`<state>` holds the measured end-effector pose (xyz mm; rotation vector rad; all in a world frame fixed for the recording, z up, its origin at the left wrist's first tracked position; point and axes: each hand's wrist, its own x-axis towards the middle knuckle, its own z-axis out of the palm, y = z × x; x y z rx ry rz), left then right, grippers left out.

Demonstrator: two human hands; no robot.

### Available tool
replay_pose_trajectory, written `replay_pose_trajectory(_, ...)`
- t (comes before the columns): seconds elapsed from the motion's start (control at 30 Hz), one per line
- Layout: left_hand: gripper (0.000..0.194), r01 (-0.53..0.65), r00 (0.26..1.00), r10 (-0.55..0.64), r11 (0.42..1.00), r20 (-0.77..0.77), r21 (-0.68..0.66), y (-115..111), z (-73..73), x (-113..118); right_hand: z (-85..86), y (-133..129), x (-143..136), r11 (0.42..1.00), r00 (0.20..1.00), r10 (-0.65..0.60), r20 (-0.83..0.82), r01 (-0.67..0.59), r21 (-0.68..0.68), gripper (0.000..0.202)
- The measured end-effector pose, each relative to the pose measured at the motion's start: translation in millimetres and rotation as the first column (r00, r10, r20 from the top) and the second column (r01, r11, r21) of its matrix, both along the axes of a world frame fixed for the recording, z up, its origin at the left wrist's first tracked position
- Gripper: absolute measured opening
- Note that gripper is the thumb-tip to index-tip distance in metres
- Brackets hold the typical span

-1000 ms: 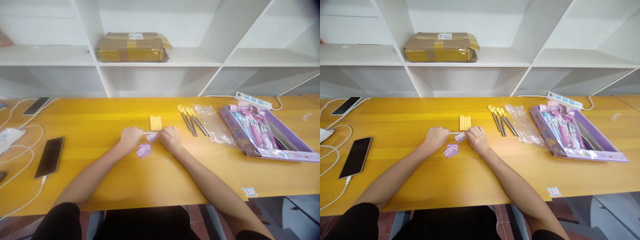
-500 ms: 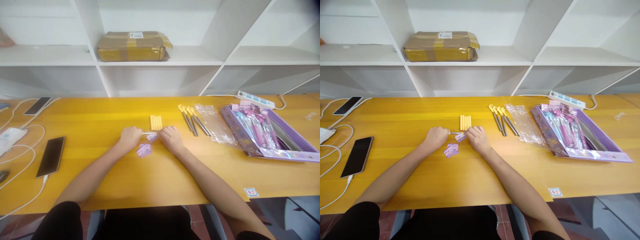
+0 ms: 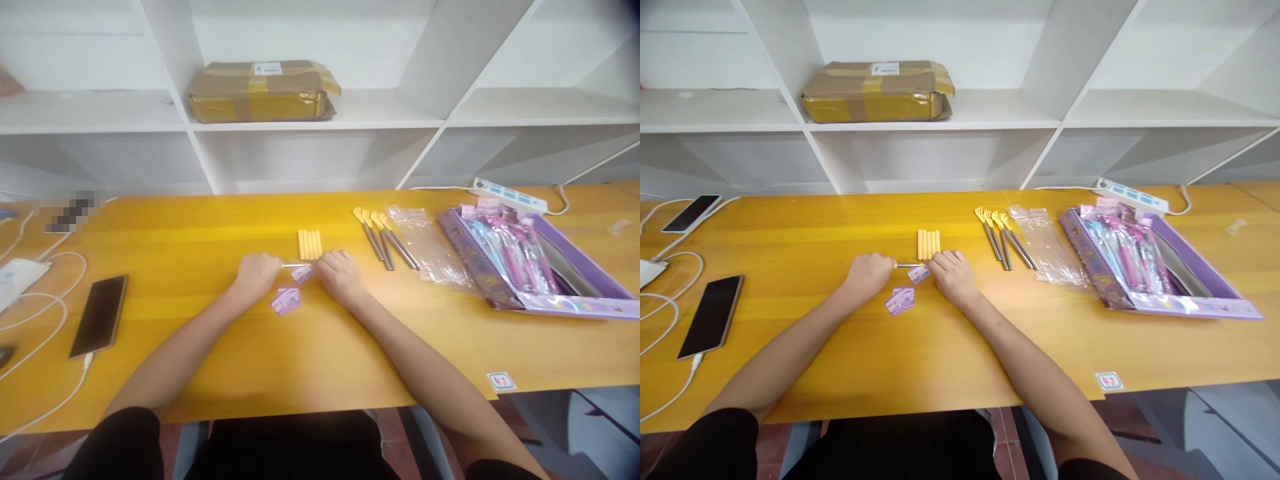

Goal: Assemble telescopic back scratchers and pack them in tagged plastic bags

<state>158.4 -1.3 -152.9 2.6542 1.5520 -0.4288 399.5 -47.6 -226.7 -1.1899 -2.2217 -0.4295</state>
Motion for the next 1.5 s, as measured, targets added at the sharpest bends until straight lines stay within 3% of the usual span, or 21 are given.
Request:
replay_pose_trajectory(0.2, 0.036, -0.008, 1.000, 0.008, 1.000, -0.021, 0.011, 0, 2.8, 0, 4.8, -1, -2, 1.000, 0.999, -0.024, 0.029, 0.024, 0.000, 0.028)
replay_pose_trajectory(0.37, 0.038, -0.003, 0.999, 0.006, 0.998, -0.051, 0.060, 2, 12.7, -7, 29.9, 5, 10, 1.000, 0.996, -0.028, 0.088, 0.029, -0.005, 0.037)
replay_pose_trajectory(0.47, 0.036, -0.049, 0.992, 0.062, 0.991, -0.105, 0.123, 8, 33.9, -49, 53.6, -4, 60, 0.997, 0.994, -0.071, 0.084, 0.068, 0.035, 0.035)
replay_pose_trajectory(0.57, 0.029, -0.156, 0.963, 0.194, 0.967, -0.189, 0.201, 16, 56.6, -120, 69.9, -30, 143, 0.984, 0.991, -0.127, 0.050, 0.120, 0.134, 0.035)
replay_pose_trajectory(0.63, 0.025, -0.227, 0.927, 0.287, 0.941, -0.239, 0.251, 19, 63.6, -165, 70.8, -53, 196, 0.970, 0.986, -0.164, 0.013, 0.158, 0.186, 0.031)
replay_pose_trajectory(0.73, 0.020, -0.182, 0.941, 0.239, 0.955, -0.240, 0.236, 18, 58.5, -201, 59.9, -80, 240, 0.951, 0.958, -0.285, 0.003, 0.283, 0.121, 0.027)
replay_pose_trajectory(0.87, 0.017, -0.196, 0.930, 0.251, 0.956, -0.267, 0.217, 17, 42.4, -198, 48.3, -94, 239, 0.947, 0.947, -0.319, 0.037, 0.317, 0.047, 0.021)
replay_pose_trajectory(1.0, 0.019, -0.157, 0.924, 0.221, 0.964, -0.311, 0.215, 19, 35.4, -190, 50.6, -95, 232, 0.952, 0.952, -0.306, 0.029, 0.304, 0.042, 0.022)
replay_pose_trajectory(1.5, 0.017, -0.141, 0.922, 0.198, 0.972, -0.333, 0.189, 14, 41.9, -180, 48.4, -100, 234, 0.966, 0.967, -0.256, 0.013, 0.255, 0.035, 0.012)
